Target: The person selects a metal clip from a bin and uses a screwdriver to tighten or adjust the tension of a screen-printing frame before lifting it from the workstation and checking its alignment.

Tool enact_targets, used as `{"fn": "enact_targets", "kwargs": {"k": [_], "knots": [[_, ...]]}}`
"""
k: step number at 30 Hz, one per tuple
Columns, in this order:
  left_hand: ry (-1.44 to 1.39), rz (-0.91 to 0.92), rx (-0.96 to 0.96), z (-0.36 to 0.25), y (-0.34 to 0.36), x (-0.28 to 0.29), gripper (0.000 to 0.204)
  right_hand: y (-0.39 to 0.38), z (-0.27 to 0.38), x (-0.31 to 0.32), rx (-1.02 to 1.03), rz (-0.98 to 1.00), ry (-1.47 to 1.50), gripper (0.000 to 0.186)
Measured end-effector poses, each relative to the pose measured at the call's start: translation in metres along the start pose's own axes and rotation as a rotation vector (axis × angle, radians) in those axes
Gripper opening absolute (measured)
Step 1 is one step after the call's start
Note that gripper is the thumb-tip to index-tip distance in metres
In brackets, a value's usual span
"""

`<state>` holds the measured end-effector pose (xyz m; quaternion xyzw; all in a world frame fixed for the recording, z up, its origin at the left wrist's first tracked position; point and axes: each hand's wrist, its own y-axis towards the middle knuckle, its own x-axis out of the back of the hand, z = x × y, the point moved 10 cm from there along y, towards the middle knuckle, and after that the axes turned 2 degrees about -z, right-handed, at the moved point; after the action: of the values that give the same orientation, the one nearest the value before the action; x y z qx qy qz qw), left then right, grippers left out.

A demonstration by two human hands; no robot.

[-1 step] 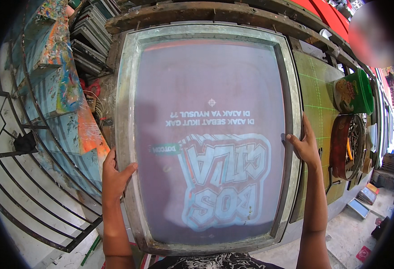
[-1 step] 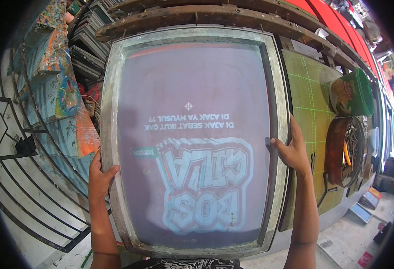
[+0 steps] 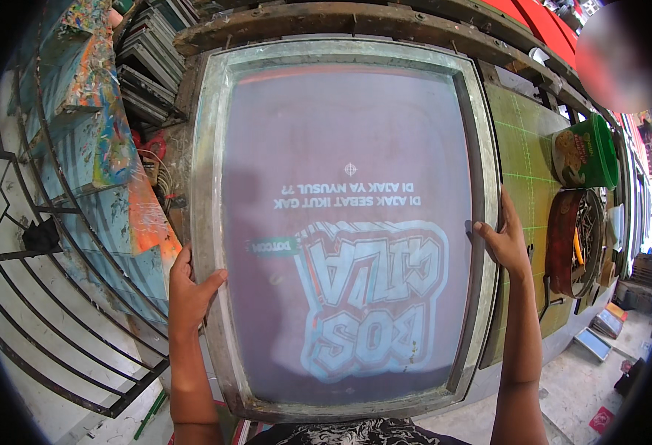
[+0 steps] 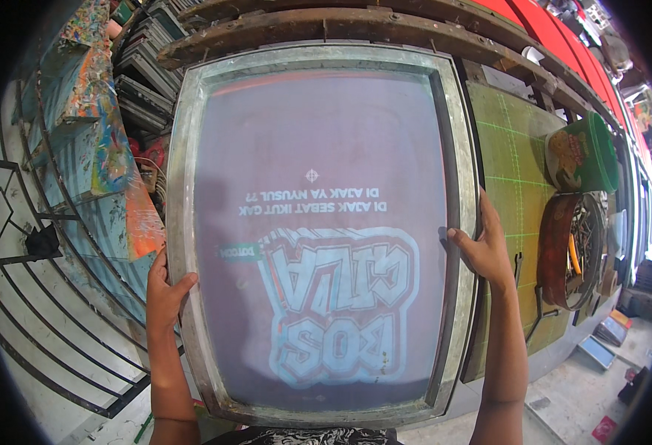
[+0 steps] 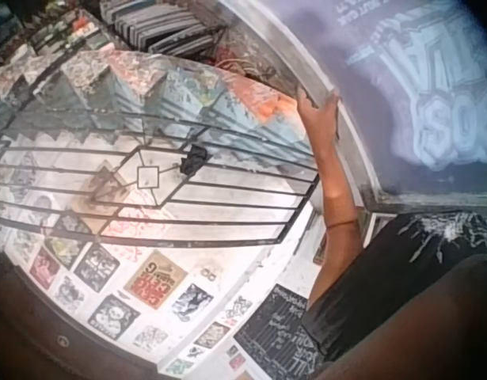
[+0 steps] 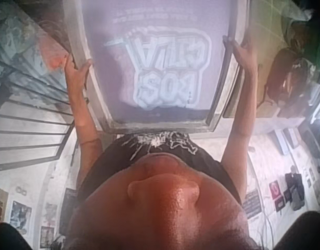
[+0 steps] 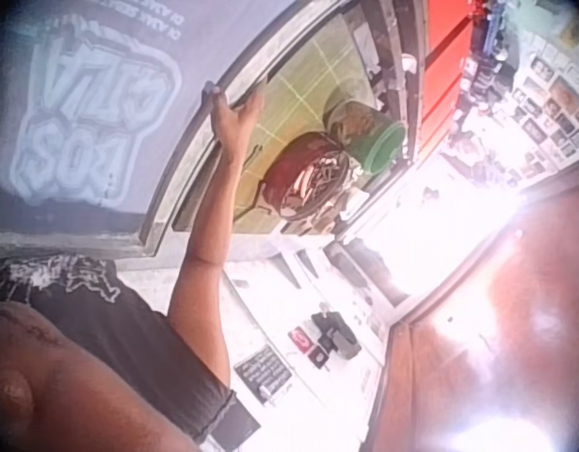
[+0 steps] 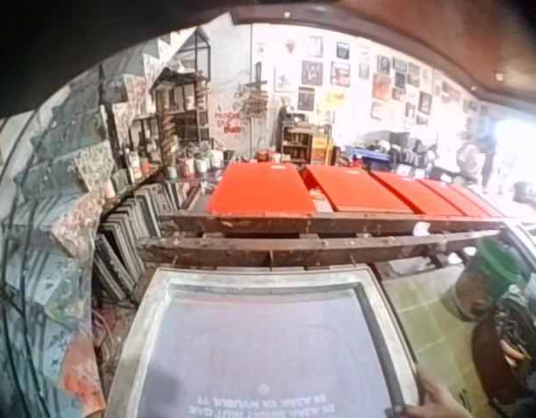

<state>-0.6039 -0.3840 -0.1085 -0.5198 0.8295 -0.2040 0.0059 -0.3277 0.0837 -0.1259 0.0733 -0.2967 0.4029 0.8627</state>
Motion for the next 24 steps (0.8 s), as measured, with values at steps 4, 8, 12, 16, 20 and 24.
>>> {"fn": "enact_targets", "kwargs": {"k": [4, 8, 12, 16, 20, 24], "knots": [[0.011, 0.001, -0.005, -0.003, -0.001, -0.002, 0.051, -0.001, 0.005, -0.002, -0.022, 0.008, 0.039, 0.093], [0.017, 0.009, -0.014, -0.001, -0.001, -0.001, 0.049, -0.001, 0.011, -0.004, -0.02, 0.022, 0.061, 0.093], [-0.007, 0.008, -0.004, -0.001, -0.002, -0.001, 0.049, 0.0, 0.008, -0.003, -0.022, 0.017, 0.039, 0.093], [0.009, -0.003, 0.016, 0.001, -0.003, 0.0, 0.05, -0.001, 0.005, -0.001, -0.033, 0.017, 0.004, 0.094], [0.026, -0.009, 0.007, -0.001, -0.003, -0.001, 0.05, -0.001, 0.004, -0.001, -0.022, 0.005, 0.013, 0.095], [0.019, -0.011, 0.005, 0.001, -0.003, 0.0, 0.05, 0.0, 0.005, -0.002, -0.027, 0.013, 0.022, 0.094]]}}
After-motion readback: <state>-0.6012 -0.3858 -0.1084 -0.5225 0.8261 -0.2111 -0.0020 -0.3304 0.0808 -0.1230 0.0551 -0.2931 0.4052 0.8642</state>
